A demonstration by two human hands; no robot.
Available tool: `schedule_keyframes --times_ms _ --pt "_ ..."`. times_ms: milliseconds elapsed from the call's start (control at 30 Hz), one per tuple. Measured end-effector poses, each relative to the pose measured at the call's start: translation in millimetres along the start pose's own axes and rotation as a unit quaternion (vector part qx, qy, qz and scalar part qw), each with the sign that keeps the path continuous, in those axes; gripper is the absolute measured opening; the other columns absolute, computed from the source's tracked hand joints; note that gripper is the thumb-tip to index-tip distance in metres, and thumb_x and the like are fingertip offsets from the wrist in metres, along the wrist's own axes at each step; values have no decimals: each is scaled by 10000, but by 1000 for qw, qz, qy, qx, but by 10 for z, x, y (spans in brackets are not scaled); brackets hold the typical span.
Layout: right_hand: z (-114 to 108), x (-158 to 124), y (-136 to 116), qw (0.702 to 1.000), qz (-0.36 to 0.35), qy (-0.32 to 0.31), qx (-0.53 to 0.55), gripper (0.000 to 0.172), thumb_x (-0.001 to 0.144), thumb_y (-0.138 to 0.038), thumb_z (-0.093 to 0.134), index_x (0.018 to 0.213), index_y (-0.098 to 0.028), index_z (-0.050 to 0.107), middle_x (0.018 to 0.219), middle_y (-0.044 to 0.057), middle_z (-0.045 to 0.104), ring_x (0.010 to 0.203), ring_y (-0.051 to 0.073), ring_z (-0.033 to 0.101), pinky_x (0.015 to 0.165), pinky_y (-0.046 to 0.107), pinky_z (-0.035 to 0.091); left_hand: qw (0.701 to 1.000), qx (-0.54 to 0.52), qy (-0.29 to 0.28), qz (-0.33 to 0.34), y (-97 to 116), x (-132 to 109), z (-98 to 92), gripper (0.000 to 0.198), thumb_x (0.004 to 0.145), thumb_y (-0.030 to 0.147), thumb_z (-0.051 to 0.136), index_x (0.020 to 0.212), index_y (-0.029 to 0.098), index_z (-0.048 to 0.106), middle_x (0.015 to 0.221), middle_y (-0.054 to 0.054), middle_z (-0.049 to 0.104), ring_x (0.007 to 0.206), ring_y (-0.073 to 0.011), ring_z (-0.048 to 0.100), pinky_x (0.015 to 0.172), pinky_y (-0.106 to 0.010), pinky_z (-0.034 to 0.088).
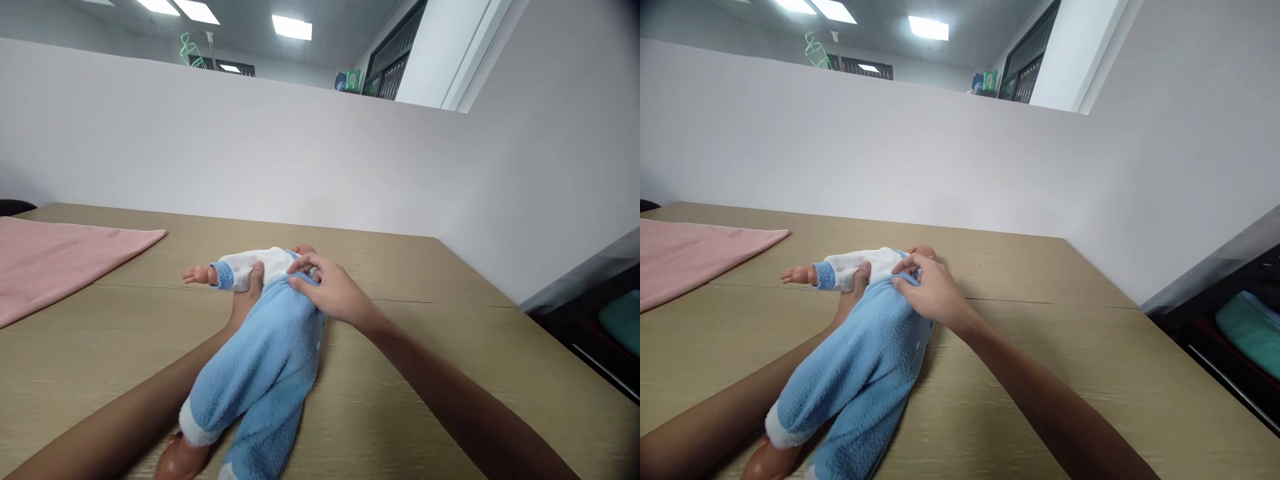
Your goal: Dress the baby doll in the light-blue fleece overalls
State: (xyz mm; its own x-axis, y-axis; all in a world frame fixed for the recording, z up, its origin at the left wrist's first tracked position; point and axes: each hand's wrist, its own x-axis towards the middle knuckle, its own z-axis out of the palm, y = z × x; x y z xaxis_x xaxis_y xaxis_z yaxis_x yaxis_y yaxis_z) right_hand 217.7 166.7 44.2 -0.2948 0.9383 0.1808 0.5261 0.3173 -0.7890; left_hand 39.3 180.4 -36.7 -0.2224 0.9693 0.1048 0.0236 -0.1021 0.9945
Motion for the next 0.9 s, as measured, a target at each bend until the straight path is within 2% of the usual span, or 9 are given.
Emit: schedule_keyframes --times_ms 100,200,333,467,567,667,733,800,900 --pt "-4 -129 194 994 -79 70 -26 162 941 -258 653 1084 -222 721 903 -3 632 806 176 564 794 324 482 1000 -9 -7 -14 34 2 18 489 1077 538 498 1409 185 554 1616 -109 571 1586 -297 405 1336 -409 284" --pt "-12 -313 365 971 -147 186 -32 122 956 -178 580 1008 -219 682 1020 46 673 927 202 612 930 369 501 998 -18 -37 -38 100 -37 36 493 1025 583 576 1337 205 635 1540 -101 655 1522 -291 508 1299 -396 355" --pt "-26 -626 419 973 -24 208 93 111 946 -282 617 1045 -234 629 1102 72 693 1001 222 666 951 391 553 995 -2 -101 -4 224 -107 92 553 946 627 673 1292 197 684 1426 -101 727 1403 -303 613 1280 -439 377" --pt "-31 -907 305 948 126 163 242 595 903 -498 723 1429 -294 533 1476 118 625 1345 276 616 1078 437 543 979 90 -161 89 364 -165 278 488 942 628 650 1179 209 729 1293 -94 768 1279 -306 663 1227 -458 427" --pt "-86 -1002 200 903 205 163 340 821 897 -672 679 1601 -361 394 1559 111 602 1377 303 628 1023 451 585 952 151 -200 175 400 -193 486 420 946 612 662 1086 224 744 1263 -114 753 1302 -340 633 1234 -484 409" --pt "-228 -1013 181 879 252 157 374 751 939 -745 549 1586 -375 460 1446 87 702 1267 305 694 917 432 626 916 149 -230 292 385 -216 631 427 930 537 744 1222 232 684 1401 -149 663 1405 -342 552 1263 -495 371" --pt "-362 -1003 244 859 284 146 401 708 947 -737 525 1539 -349 526 1355 90 749 1155 295 737 840 400 636 897 137 -266 324 381 -230 645 592 889 493 822 1365 240 577 1458 -167 605 1391 -333 555 1230 -498 411" --pt "-498 -1000 350 832 312 129 440 689 942 -730 552 1499 -324 563 1277 87 771 1039 271 761 783 366 631 892 123 -305 310 389 -237 596 760 833 488 890 1434 253 488 1489 -174 576 1357 -327 581 1172 -479 466" --pt "-647 -1022 516 808 324 103 482 632 936 -712 601 1400 -283 633 1131 76 788 896 243 762 753 356 623 901 110 -330 258 385 -230 461 802 814 517 906 1444 273 473 1522 -150 576 1279 -304 636 1081 -430 517"
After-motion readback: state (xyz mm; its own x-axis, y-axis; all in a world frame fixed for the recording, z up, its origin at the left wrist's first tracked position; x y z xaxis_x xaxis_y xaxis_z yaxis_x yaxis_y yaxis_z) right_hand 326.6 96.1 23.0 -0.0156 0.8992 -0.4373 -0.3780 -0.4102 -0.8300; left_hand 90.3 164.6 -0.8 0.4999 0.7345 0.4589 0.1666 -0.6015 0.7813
